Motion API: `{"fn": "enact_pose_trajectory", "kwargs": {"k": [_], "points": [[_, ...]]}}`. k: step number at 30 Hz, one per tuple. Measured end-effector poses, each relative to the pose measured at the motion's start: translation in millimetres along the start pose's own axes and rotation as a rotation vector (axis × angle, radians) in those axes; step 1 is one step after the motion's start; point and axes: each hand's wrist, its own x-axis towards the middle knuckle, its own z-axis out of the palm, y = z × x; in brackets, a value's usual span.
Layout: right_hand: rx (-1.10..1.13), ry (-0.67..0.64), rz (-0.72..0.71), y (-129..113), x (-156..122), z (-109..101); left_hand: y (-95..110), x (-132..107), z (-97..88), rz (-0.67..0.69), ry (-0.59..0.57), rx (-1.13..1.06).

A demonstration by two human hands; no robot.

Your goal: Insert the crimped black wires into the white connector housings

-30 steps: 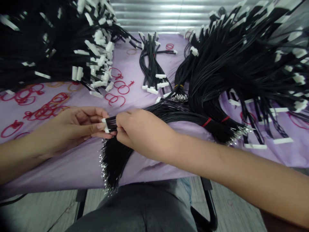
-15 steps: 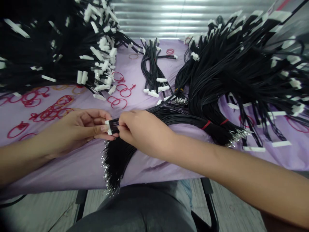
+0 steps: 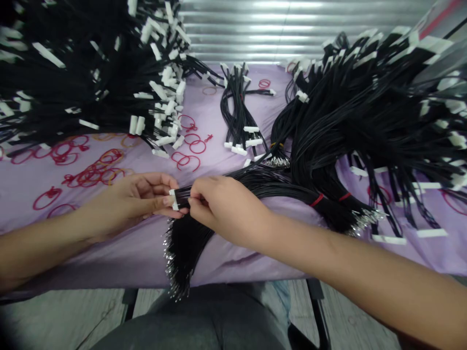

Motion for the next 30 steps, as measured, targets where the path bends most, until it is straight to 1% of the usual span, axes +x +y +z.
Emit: {"fn": "enact_pose_trajectory", "kwargs": {"k": [5, 7, 9, 10, 12, 14, 15, 16, 17, 19, 20, 21, 23, 25, 26, 28, 30], "points": [[-0.039, -0.018, -0.02, 0, 1, 6, 0, 0, -0.3, 0.002, 0.02, -0.012], [-0.072, -0.006, -0.058, 2, 1, 9, -2, 1, -0.8, -0.013, 0.007, -0.007], [-0.107, 0.031, -0.131, 4, -1, 9, -3, 2, -1.4, -0.005, -0.017, -0.001], [-0.124, 0.066, -0.187, 4, -2, 8, -3, 2, -1.6, 0.019, -0.024, 0.0], [-0.178, 0.187, -0.323, 4, -7, 2, 2, -1, -1.7, 0.095, -0.024, 0.014], [-0.234, 0.335, -0.443, 0, -13, -5, 12, -6, -1.1, 0.202, -0.007, 0.068], [-0.242, 0.379, -0.486, -3, -17, -7, 18, -10, -0.7, 0.265, -0.005, 0.119], [-0.233, 0.387, -0.529, -7, -21, -9, 24, -14, -0.1, 0.342, 0.003, 0.191], [-0.221, 0.368, -0.577, -9, -24, -8, 29, -18, 0.6, 0.412, 0.017, 0.27], [-0.226, 0.258, -0.673, -10, -29, -4, 34, -24, 2.3, 0.485, -0.025, 0.39], [-0.262, 0.212, -0.69, -9, -29, 0, 35, -25, 3.3, 0.514, -0.063, 0.414], [-0.3, 0.177, -0.659, -6, -29, 4, 36, -25, 4.2, 0.538, -0.096, 0.448], [-0.364, 0.123, -0.519, 1, -25, 11, 37, -24, 5.3, 0.616, -0.11, 0.609], [-0.382, 0.074, -0.403, 9, -19, 14, 39, -23, 5.0, 0.771, -0.051, 0.931], [-0.379, 0.059, -0.375, 12, -16, 15, 41, -23, 4.4, 0.874, -0.031, 1.124], [-0.356, 0.041, -0.372, 15, -11, 14, 45, -22, 3.0, 1.064, -0.02, 1.464], [-0.333, 0.023, -0.366, 17, -8, 11, 48, -20, 1.6, 1.216, -0.033, 1.669]]}}
